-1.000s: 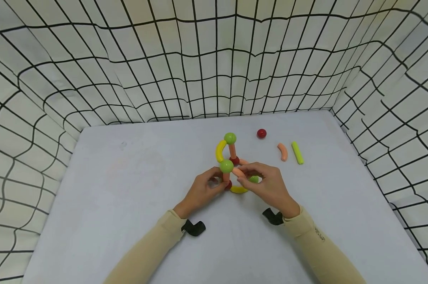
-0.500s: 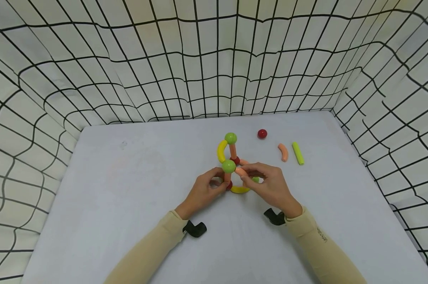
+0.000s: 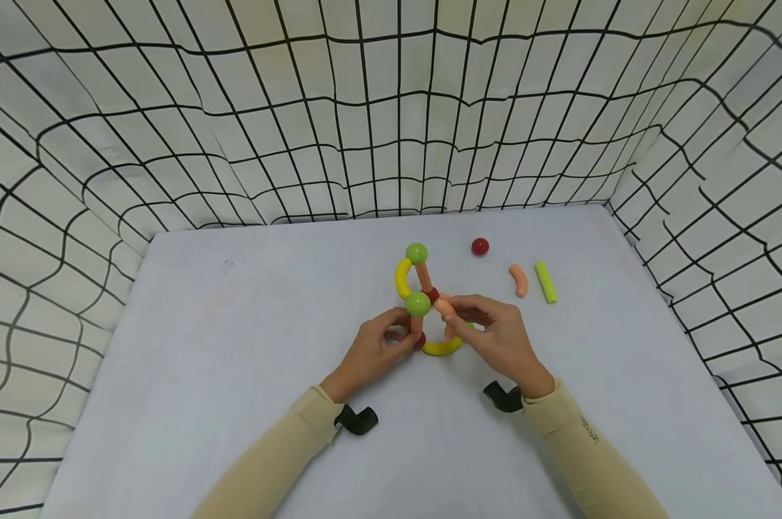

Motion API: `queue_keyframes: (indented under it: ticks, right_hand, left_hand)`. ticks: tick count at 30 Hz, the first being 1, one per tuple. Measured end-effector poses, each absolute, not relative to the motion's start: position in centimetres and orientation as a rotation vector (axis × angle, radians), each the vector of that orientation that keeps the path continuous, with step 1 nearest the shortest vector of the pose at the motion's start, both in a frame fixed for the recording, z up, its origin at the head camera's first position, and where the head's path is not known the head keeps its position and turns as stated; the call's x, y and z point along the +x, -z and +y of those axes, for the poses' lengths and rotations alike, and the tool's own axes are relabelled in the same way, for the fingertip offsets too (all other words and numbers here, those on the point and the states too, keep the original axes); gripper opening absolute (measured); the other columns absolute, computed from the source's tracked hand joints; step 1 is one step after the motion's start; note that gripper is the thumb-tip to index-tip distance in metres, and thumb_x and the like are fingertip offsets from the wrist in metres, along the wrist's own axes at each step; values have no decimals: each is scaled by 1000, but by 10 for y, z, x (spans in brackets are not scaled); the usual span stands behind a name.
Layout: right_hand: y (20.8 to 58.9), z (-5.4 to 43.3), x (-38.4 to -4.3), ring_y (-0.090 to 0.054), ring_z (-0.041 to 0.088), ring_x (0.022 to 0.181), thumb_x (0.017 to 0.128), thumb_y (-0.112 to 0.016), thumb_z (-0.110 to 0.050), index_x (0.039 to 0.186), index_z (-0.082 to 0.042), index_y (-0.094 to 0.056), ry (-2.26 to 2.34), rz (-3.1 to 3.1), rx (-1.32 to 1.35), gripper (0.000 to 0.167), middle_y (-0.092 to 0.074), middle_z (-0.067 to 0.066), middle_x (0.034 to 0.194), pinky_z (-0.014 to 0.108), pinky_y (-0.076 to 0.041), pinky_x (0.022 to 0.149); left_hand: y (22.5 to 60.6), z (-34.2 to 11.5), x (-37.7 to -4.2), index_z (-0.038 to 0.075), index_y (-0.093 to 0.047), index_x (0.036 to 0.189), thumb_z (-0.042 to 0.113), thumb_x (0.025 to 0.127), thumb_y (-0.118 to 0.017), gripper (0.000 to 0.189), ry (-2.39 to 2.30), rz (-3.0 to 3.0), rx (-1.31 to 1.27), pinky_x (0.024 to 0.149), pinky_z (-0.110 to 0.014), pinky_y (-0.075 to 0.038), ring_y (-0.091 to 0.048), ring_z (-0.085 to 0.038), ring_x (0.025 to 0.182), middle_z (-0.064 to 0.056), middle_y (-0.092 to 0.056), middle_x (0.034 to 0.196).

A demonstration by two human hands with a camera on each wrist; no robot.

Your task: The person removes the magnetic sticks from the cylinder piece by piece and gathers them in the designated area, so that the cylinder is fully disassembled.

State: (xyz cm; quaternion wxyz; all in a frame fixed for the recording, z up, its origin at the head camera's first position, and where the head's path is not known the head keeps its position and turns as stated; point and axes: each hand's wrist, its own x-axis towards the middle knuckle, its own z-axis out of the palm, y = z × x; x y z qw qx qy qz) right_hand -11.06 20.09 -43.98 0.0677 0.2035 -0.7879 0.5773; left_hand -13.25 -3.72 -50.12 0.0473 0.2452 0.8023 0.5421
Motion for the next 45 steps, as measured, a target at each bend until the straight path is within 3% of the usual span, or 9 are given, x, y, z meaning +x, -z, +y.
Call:
queue_keyframes:
  ticks: [8,9,15,18,22,25,32,38,45]
  right_hand:
    - [438,215,-121,-77,6,83,94,-74,-7,117,-4,-73,-1768,-2412,471,23,-78,23,93,16,-59,88]
    - [438,217,-123,-76,3,84,95,-75,-10,118,-5,-73,-1756,-2435,433,24,-78,22,94,11,-54,94]
    - [437,235,-140,-70,-5,98,96,-75,-26,122,-11,-74,-1656,-2586,197,30,-77,11,117,10,-51,98]
    - [437,244,-150,-67,-2,103,96,-74,-38,124,-15,-73,-1620,-2669,91,36,-76,5,117,21,-55,98]
    - [437,256,-162,-72,9,103,94,-70,-55,126,-20,-72,-1631,-2773,-13,48,-80,4,103,38,-51,102]
    - [439,264,-171,-75,18,106,93,-68,-61,128,-21,-71,-1591,-2848,-61,54,-81,6,104,43,-49,102]
    - [443,277,-189,-72,30,116,100,-65,-42,133,-11,-67,-1372,-3008,-94,45,-73,14,128,44,-52,100]
    - [441,282,-201,-70,29,109,100,-63,-36,134,-7,-66,-1253,-3129,-154,45,-73,17,128,33,-53,85]
    - [439,281,-210,-65,28,102,102,-60,-41,134,-2,-65,-1090,-3254,-205,51,-71,19,127,35,-52,86]
  left_hand:
    - [501,-39,-132,11,-66,124,12,97,-72,28,-1662,2443,748,91,-40,-62,-69,-22,108,-8,-73,115]
    - [501,-39,-132,11,-67,123,12,97,-72,27,-1663,2443,752,91,-39,-62,-69,-22,107,-9,-73,115]
    - [503,-39,-133,11,-67,120,12,97,-72,24,-1662,2443,784,90,-36,-63,-69,-21,105,-7,-74,112]
    - [504,-39,-133,11,-67,121,11,96,-73,26,-1659,2439,784,90,-35,-63,-69,-21,105,-8,-74,113]
    - [503,-40,-133,9,-66,123,10,96,-73,28,-1652,2438,781,90,-37,-63,-69,-22,107,-9,-73,115]
    - [502,-40,-133,9,-66,124,11,96,-73,29,-1645,2436,777,90,-37,-63,-69,-22,107,-9,-73,115]
    - [502,-41,-132,10,-65,125,11,97,-72,29,-1630,2443,777,91,-35,-62,-69,-21,107,-8,-73,117]
    - [501,-41,-132,9,-65,128,10,96,-71,32,-1630,2444,769,92,-36,-62,-69,-23,107,-10,-73,118]
    - [501,-41,-133,9,-64,129,10,97,-71,32,-1623,2427,764,93,-36,-62,-68,-23,109,-10,-72,120]
